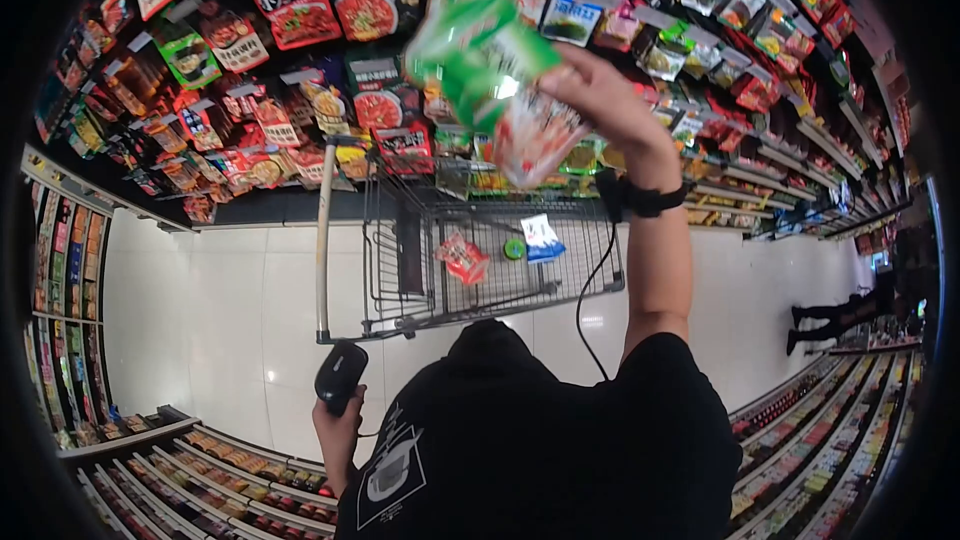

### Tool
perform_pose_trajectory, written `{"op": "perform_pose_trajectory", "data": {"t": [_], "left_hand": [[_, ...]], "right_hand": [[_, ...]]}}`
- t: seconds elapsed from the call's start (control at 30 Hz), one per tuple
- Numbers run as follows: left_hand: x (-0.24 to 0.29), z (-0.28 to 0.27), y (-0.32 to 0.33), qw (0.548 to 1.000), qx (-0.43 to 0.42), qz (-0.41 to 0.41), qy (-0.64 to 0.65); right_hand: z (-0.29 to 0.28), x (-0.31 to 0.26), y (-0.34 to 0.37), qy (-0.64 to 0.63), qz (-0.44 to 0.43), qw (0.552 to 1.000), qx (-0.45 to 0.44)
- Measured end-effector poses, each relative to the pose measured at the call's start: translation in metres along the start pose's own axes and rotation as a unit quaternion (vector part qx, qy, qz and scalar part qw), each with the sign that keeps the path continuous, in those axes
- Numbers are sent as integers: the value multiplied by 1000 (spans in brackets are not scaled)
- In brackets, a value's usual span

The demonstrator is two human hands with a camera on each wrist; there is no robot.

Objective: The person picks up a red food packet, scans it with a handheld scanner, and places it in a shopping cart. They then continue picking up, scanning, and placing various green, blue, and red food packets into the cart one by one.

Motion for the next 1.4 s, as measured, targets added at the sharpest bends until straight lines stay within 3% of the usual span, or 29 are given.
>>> {"op": "perform_pose_trajectory", "data": {"t": [0.1,0.2,0.27,0.37,0.43,0.57,0.67,0.73,0.8,0.87,0.93,1.0,1.07,1.17,1.4], "left_hand": [[3,-3,-5,999,-31,-18,-16],[14,-3,-14,997,-63,-26,-37],[27,2,-19,996,-76,-16,-49],[44,11,-22,994,-85,7,-67],[53,16,-21,992,-91,15,-84],[62,20,-15,988,-109,21,-103],[60,18,-10,984,-120,28,-127],[60,16,-8,981,-128,30,-140],[61,14,-5,981,-128,29,-142],[58,10,-2,984,-117,32,-130],[45,5,2,988,-104,37,-107],[33,-3,5,990,-97,36,-97],[22,-12,9,991,-91,29,-89],[5,-25,15,994,-82,23,-75],[-10,-47,26,995,-76,43,-41]], "right_hand": [[-5,135,75,22,230,972,51],[-18,249,148,69,439,889,111],[-24,303,193,-8,504,846,171],[-48,371,244,-89,497,815,286],[-55,383,259,-149,497,781,348],[-55,416,267,-300,345,796,398],[-24,425,253,-224,452,828,242],[-8,443,238,13,529,831,172],[28,427,223,104,480,858,153],[53,499,230,293,303,903,80],[104,448,220,226,344,912,3],[148,466,226,263,299,915,-67],[196,448,233,216,303,918,-134],[247,375,241,395,272,855,-199],[248,381,250,410,236,849,-235]]}}
Point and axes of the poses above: each hand's wrist, its own y-axis away from the middle knuckle, its own z-axis out of the palm, x = y × z, the point moved 2 cm from there along -y, towards the middle knuckle, and after that the axes turned 14 degrees about -y, right-handed, at the moved point
